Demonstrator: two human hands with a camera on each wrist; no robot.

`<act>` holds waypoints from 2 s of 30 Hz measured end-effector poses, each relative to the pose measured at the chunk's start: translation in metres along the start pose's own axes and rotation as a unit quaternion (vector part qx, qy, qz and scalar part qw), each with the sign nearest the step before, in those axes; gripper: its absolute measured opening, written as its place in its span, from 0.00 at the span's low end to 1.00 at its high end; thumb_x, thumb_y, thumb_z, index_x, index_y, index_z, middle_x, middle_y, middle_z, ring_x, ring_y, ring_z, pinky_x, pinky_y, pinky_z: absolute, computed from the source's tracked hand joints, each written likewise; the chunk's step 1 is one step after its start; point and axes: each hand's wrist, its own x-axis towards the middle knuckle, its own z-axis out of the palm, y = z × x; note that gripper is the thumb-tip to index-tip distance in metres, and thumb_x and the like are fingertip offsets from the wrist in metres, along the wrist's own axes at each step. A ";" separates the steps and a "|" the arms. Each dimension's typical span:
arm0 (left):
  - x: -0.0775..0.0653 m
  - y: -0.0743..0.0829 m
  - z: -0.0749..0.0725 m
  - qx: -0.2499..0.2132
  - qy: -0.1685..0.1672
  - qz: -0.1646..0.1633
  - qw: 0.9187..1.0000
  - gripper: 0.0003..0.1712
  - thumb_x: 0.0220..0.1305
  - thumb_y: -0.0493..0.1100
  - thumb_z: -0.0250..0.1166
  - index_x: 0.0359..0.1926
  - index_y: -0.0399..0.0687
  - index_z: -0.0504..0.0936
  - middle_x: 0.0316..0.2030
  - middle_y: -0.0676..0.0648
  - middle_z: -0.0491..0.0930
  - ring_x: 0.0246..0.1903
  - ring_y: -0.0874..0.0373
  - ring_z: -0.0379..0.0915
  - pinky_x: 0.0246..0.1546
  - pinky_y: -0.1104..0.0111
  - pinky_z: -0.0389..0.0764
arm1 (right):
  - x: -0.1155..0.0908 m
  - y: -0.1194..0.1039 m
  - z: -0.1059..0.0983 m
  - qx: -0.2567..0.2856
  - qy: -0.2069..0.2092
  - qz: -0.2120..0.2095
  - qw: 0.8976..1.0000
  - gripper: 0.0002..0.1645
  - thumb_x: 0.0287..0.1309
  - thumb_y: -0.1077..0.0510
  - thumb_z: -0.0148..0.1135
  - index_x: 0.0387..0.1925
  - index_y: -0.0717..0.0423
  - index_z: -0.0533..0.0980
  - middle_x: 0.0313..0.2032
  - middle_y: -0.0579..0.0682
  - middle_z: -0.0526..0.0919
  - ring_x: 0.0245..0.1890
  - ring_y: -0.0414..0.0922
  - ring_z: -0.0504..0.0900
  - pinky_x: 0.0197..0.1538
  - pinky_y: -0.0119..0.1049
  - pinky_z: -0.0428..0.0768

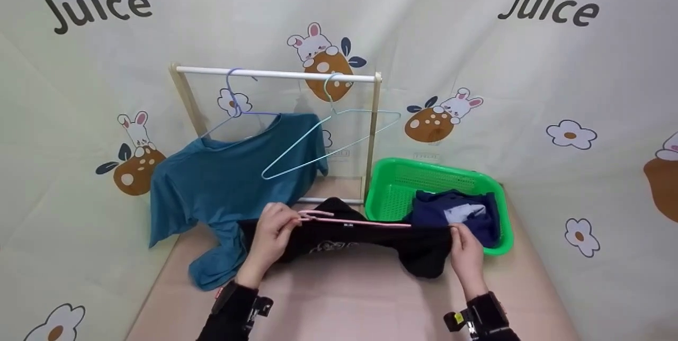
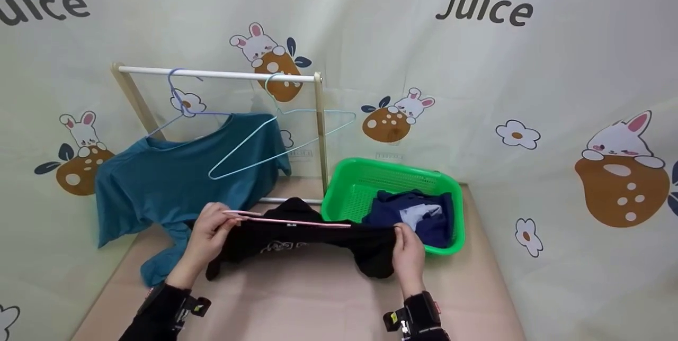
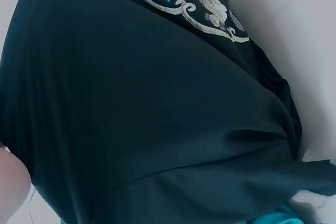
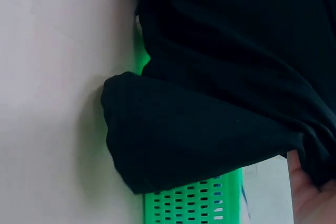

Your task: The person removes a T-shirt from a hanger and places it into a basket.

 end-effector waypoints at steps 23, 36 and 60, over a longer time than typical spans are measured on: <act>-0.016 0.010 0.041 0.047 -0.013 -0.065 0.997 0.05 0.56 0.32 0.70 0.28 0.44 0.82 0.28 0.49 0.77 0.33 0.53 0.72 0.39 0.62 0.71 | -0.008 -0.012 0.006 0.104 -0.104 -0.073 0.986 0.16 0.71 0.68 0.52 0.55 0.61 0.78 0.52 0.56 0.83 0.53 0.52 0.79 0.55 0.25 0.69; -0.018 0.016 0.057 0.045 -0.023 -0.082 0.995 0.05 0.56 0.34 0.72 0.28 0.44 0.83 0.29 0.51 0.78 0.33 0.55 0.73 0.40 0.63 0.72 | -0.016 -0.015 0.020 0.105 -0.172 -0.182 0.963 0.13 0.58 0.71 0.65 0.42 0.55 0.84 0.38 0.47 0.86 0.40 0.45 0.85 0.47 0.27 0.77; -0.036 -0.006 0.040 0.098 -0.014 -0.085 0.991 0.07 0.54 0.28 0.71 0.31 0.42 0.86 0.28 0.50 0.79 0.33 0.53 0.73 0.38 0.66 0.72 | 0.003 -0.010 -0.046 0.228 -0.116 -0.073 0.964 0.08 0.61 0.81 0.52 0.34 0.76 0.77 0.25 0.68 0.80 0.27 0.40 0.84 0.32 0.30 0.82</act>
